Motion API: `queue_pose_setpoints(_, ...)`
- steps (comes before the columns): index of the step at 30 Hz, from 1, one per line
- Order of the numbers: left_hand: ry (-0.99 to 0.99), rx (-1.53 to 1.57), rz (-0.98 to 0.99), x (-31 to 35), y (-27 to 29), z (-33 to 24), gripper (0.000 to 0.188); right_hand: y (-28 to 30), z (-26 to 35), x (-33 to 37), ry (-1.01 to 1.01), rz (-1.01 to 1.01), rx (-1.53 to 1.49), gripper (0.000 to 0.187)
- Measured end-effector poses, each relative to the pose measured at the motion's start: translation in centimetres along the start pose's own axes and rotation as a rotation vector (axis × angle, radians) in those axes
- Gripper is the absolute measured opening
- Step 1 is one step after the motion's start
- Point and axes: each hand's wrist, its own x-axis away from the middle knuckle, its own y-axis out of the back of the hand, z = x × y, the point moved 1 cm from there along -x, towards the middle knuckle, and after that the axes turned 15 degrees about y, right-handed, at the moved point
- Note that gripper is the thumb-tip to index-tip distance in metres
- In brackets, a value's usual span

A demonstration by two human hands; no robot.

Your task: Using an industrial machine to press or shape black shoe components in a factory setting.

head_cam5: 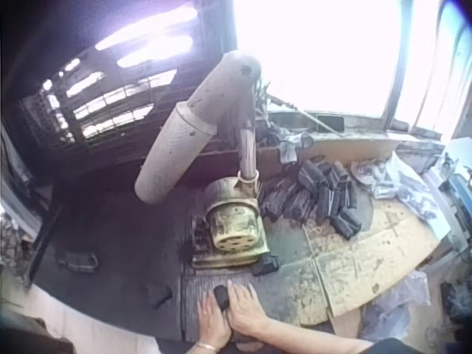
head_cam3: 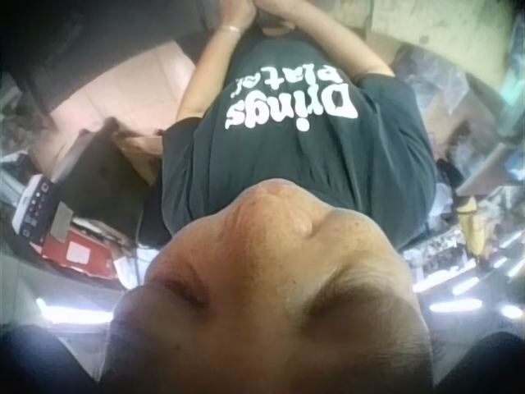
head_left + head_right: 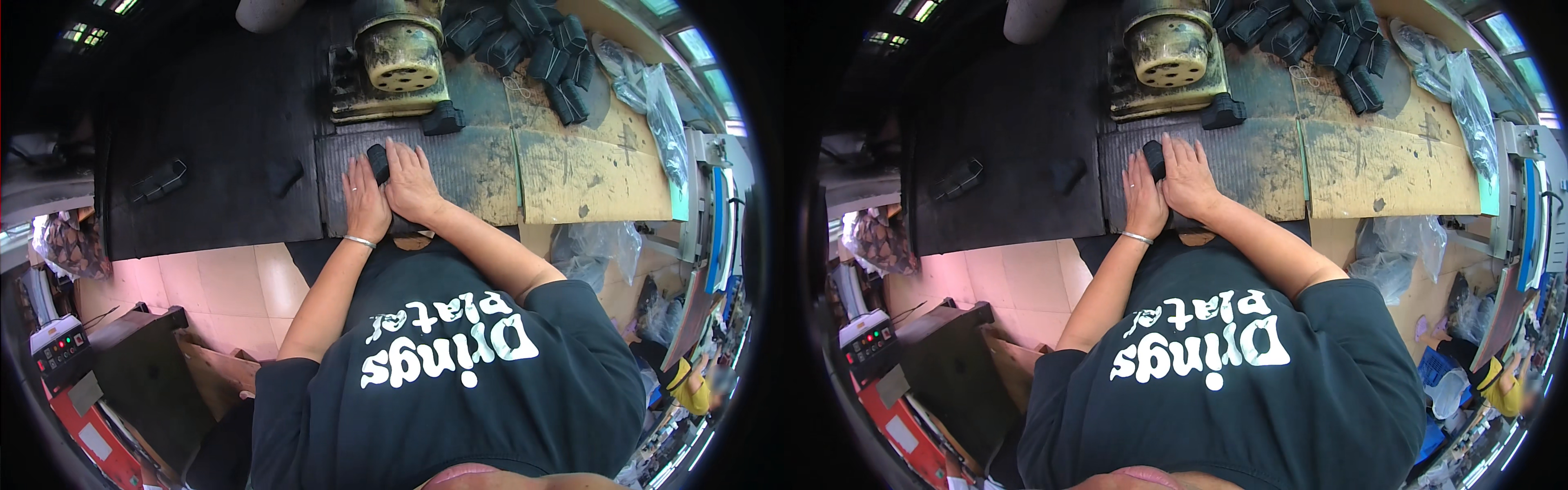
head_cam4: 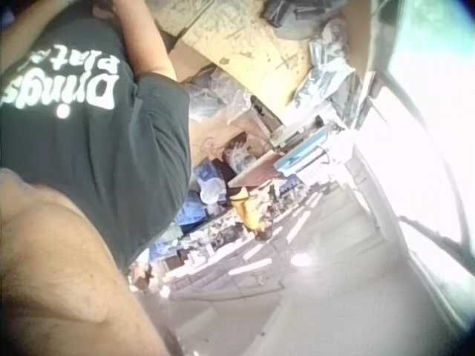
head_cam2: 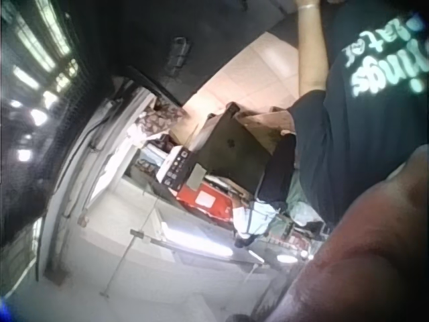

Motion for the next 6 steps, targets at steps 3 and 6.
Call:
queue_pose_setpoints(3, -0.039, 0.055, 0.061, -0.4, 0.2, 1.6, 0.068, 0.4, -0.2, -0.1, 0.018, 0.043, -0.020, 0.076)
queue_pose_setpoints(6, -0.039, 0.313, 0.129, -1.4, 0.7, 2.5, 0.073, 1.1, -2.0, 0.0, 0.053, 0.117, -0.194, 0.083)
